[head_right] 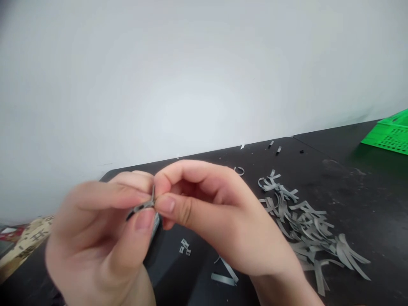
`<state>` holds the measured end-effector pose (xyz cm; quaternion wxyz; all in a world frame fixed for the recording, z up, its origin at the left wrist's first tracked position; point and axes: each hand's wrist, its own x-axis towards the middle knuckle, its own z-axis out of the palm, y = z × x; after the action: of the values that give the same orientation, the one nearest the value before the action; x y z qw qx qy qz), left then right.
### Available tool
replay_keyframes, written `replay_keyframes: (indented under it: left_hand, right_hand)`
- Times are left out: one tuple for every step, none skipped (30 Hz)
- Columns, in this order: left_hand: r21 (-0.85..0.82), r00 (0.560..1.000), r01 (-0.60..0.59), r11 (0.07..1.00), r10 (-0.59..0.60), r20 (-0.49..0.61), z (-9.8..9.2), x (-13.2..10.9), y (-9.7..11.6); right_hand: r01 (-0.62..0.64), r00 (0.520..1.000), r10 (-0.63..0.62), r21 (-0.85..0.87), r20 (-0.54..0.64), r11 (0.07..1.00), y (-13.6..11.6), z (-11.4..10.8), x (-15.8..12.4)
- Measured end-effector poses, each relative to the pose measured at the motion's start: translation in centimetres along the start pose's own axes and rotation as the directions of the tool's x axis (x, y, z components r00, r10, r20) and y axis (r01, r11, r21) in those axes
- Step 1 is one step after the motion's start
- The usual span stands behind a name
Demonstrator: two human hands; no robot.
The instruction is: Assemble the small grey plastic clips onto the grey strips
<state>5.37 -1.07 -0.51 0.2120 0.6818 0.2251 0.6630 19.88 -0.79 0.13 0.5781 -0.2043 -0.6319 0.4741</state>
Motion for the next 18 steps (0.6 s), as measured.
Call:
replay_keyframes:
  left_hand:
    - [-0.038, 1.000, 0.010, 0.999, -0.011, -0.013, 0.2, -0.1, -0.1]
    - [-0.072, 0.999, 0.023, 0.997, -0.025, -0.028, 0.3, -0.1, -0.2]
    - [-0.096, 0.998, 0.041, 0.995, -0.045, -0.036, 0.4, -0.2, -0.2]
    - [-0.107, 0.997, 0.066, 0.992, -0.070, -0.032, 0.4, -0.2, -0.3]
    - [-0.103, 0.994, 0.103, 0.989, -0.105, -0.019, 0.3, -0.2, -0.3]
    - [-0.092, 0.989, 0.144, 0.985, -0.145, -0.002, 0.1, -0.1, -0.3]
    - [-0.087, 0.983, 0.184, 0.979, -0.183, 0.023, -0.1, 0.0, -0.3]
    - [-0.101, 0.976, 0.218, 0.971, -0.214, 0.047, -0.3, 0.1, -0.3]
    - [-0.130, 0.968, 0.250, 0.960, -0.243, 0.068, -0.4, 0.3, -0.3]
    - [-0.173, 0.960, 0.276, 0.945, -0.265, 0.086, -0.6, 0.4, -0.3]
    - [-0.222, 0.954, 0.297, 0.929, -0.279, 0.106, -0.8, 0.5, -0.4]
    - [-0.266, 0.948, 0.315, 0.911, -0.290, 0.130, -0.9, 0.6, -0.5]
    - [-0.301, 0.942, 0.333, 0.893, -0.299, 0.155, -1.0, 0.7, -0.5]
    - [-0.322, 0.937, 0.346, 0.881, -0.305, 0.173, -1.0, 0.8, -0.6]
    - [-0.326, 0.934, 0.352, 0.877, -0.308, 0.180, -1.1, 0.8, -0.6]
    - [-0.311, 0.934, 0.353, 0.882, -0.313, 0.174, -1.2, 0.8, -0.6]
    - [-0.279, 0.935, 0.349, 0.895, -0.314, 0.164, -1.3, 0.8, -0.6]
    - [-0.236, 0.940, 0.333, 0.913, -0.304, 0.152, -1.3, 0.7, -0.6]
  right_hand:
    - [0.004, 1.000, -0.004, -0.006, 0.002, 1.000, 0.0, 0.1, -0.1]
    - [0.012, 1.000, -0.012, -0.027, -0.010, 1.000, -0.1, 0.2, -0.1]
    - [0.023, 0.999, -0.025, -0.064, -0.033, 0.998, -0.2, 0.3, -0.2]
    - [0.041, 0.997, -0.048, -0.118, -0.061, 0.992, -0.3, 0.4, -0.3]
    - [0.066, 0.993, -0.083, -0.182, -0.086, 0.981, -0.4, 0.5, -0.4]
    - [0.096, 0.987, -0.125, -0.249, -0.102, 0.964, -0.5, 0.6, -0.5]
    - [0.126, 0.981, -0.164, -0.306, -0.103, 0.944, -0.6, 0.6, -0.5]
    - [0.146, 0.977, -0.190, -0.346, -0.096, 0.927, -0.6, 0.6, -0.5]
    - [0.158, 0.976, -0.201, -0.364, -0.085, 0.918, -0.6, 0.5, -0.4]
    - [0.157, 0.978, -0.196, -0.362, -0.075, 0.919, -0.6, 0.4, -0.4]
    - [0.147, 0.981, -0.182, -0.346, -0.071, 0.927, -0.5, 0.3, -0.3]
    - [0.133, 0.983, -0.167, -0.324, -0.078, 0.937, -0.4, 0.3, -0.2]
    - [0.121, 0.983, -0.156, -0.301, -0.094, 0.946, -0.3, 0.2, -0.2]
    - [0.112, 0.982, -0.149, -0.283, -0.113, 0.953, -0.2, 0.2, -0.1]
    - [0.104, 0.981, -0.144, -0.271, -0.132, 0.957, -0.1, 0.1, 0.0]
    - [0.098, 0.979, -0.140, -0.264, -0.145, 0.959, -0.1, 0.2, 0.0]
    - [0.093, 0.979, -0.137, -0.262, -0.152, 0.961, -0.1, 0.2, 0.0]
    - [0.089, 0.978, -0.134, -0.264, -0.157, 0.961, -0.2, 0.3, 0.1]
